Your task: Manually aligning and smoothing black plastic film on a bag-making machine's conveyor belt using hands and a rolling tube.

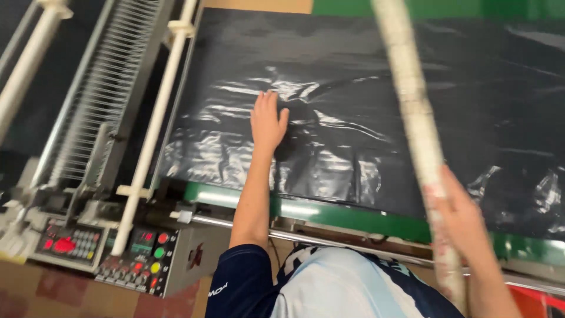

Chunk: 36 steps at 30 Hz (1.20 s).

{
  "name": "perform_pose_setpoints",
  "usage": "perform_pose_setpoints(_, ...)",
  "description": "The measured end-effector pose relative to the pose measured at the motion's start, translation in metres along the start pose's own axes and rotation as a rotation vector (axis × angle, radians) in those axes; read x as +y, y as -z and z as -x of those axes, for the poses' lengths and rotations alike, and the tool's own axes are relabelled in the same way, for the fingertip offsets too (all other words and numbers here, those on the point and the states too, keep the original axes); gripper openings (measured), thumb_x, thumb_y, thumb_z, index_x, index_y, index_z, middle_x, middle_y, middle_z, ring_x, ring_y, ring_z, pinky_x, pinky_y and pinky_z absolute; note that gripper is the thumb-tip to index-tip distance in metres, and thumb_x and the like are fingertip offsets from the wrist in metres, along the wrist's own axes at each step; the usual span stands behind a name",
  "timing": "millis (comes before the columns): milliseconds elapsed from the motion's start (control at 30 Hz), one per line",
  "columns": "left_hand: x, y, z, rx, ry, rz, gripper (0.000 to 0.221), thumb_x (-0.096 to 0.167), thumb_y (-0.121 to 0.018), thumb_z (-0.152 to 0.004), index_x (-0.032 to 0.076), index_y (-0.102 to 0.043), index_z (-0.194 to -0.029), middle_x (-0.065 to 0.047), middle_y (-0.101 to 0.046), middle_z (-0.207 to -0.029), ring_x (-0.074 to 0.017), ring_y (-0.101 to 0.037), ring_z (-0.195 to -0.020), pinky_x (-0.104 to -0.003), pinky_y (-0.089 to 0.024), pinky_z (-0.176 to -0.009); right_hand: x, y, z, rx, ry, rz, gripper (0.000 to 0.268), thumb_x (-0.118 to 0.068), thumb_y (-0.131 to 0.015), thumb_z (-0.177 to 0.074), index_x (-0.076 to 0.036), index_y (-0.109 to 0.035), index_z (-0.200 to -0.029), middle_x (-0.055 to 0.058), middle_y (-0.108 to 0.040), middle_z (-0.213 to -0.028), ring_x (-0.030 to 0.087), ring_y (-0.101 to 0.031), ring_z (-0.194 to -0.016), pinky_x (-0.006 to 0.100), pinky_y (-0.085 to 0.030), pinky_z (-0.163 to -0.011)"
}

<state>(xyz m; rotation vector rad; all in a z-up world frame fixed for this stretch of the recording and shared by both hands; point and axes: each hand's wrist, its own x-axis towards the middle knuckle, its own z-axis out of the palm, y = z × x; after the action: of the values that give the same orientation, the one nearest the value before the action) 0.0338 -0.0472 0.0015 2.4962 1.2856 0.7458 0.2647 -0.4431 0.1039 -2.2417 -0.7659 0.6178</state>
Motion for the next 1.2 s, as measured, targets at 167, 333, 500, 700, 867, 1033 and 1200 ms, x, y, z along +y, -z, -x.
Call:
perform_pose_setpoints(167, -0.063, 0.063, 0.003, 0.505, -0.078, -0.037, 0.042, 0.013, -0.067, -0.094, 0.004, -0.057, -0.134, -0.017, -0.06, -0.134, -0.034, -0.051, -0.132, -0.046, -0.036, -0.114, -0.052, -0.084, 0.01, -0.382, 0.394, -0.202, 0.061, -0.015, -0.062, -0.088, -0.016, -0.051, -0.148, 0.02, -0.054, -0.145, 0.039, -0.05, -0.132, 0.052, -0.043, -0.106)
perform_pose_setpoints(333, -0.059, 0.115, 0.022, 0.434, 0.296, 0.096, 0.04, 0.018, -0.055, -0.1, 0.005, -0.053, -0.137, -0.018, -0.058, -0.135, -0.0318, -0.051, -0.132, -0.044, -0.036, -0.116, -0.084, -0.117, 0.023, -0.731, 0.608, -0.138, 0.059, -0.027, -0.05, -0.095, -0.026, -0.041, -0.154, 0.016, -0.061, -0.137, 0.041, -0.06, -0.123, 0.053, -0.047, -0.102)
perform_pose_setpoints(500, -0.05, 0.072, 0.017, 0.275, 0.308, 0.029, 0.041, 0.018, -0.055, -0.101, 0.006, -0.052, -0.14, -0.014, -0.055, -0.141, -0.0276, -0.046, -0.138, -0.043, -0.038, -0.116, -0.051, -0.104, 0.007, -0.576, 0.526, -0.085, 0.059, -0.028, -0.054, -0.095, -0.029, -0.043, -0.153, 0.016, -0.061, -0.135, 0.042, -0.057, -0.124, 0.051, -0.048, -0.101)
perform_pose_setpoints(700, -0.038, -0.013, -0.015, 0.095, 0.132, -0.132, 0.056, 0.043, -0.057, -0.096, 0.008, -0.05, -0.14, -0.013, -0.045, -0.147, -0.0346, -0.034, -0.14, -0.061, -0.032, -0.109, 0.045, -0.004, 0.007, -0.078, -0.023, 0.01, 0.058, -0.035, -0.054, -0.092, -0.022, -0.048, -0.149, 0.013, -0.052, -0.144, 0.033, -0.05, -0.131, 0.046, -0.038, -0.11)
perform_pose_setpoints(867, 0.011, -0.048, -0.028, -0.236, 0.173, -0.191, 0.071, 0.059, -0.043, -0.095, 0.018, -0.035, -0.152, -0.006, -0.023, -0.164, -0.0365, -0.008, -0.151, -0.076, -0.014, -0.108, 0.066, 0.089, 0.045, 0.212, -0.449, -0.086, 0.061, -0.019, -0.047, -0.097, -0.029, -0.041, -0.157, 0.0, -0.049, -0.152, 0.026, -0.057, -0.114, 0.04, -0.048, -0.09)
perform_pose_setpoints(1033, 0.051, -0.075, -0.024, -0.446, 0.06, -0.177, 0.08, 0.068, -0.041, -0.091, 0.022, -0.029, -0.155, -0.005, -0.014, -0.166, -0.0396, 0.0, -0.152, -0.077, -0.007, -0.11, 0.051, 0.106, 0.053, 0.269, -0.536, -0.101, 0.061, -0.022, -0.039, -0.097, -0.024, -0.034, -0.157, 0.01, -0.036, -0.159, 0.033, -0.037, -0.141, 0.044, -0.025, -0.114)
perform_pose_setpoints(1200, 0.064, -0.092, -0.009, -0.473, 0.022, -0.229, 0.084, 0.072, -0.033, -0.092, 0.02, -0.023, -0.158, -0.006, -0.009, -0.167, -0.0404, 0.005, -0.152, -0.075, -0.005, -0.112, 0.025, 0.093, 0.054, 0.15, -0.549, -0.084, 0.06, -0.022, -0.036, -0.1, -0.03, -0.029, -0.16, 0.011, -0.046, -0.152, 0.037, -0.054, -0.123, 0.05, -0.039, -0.105)
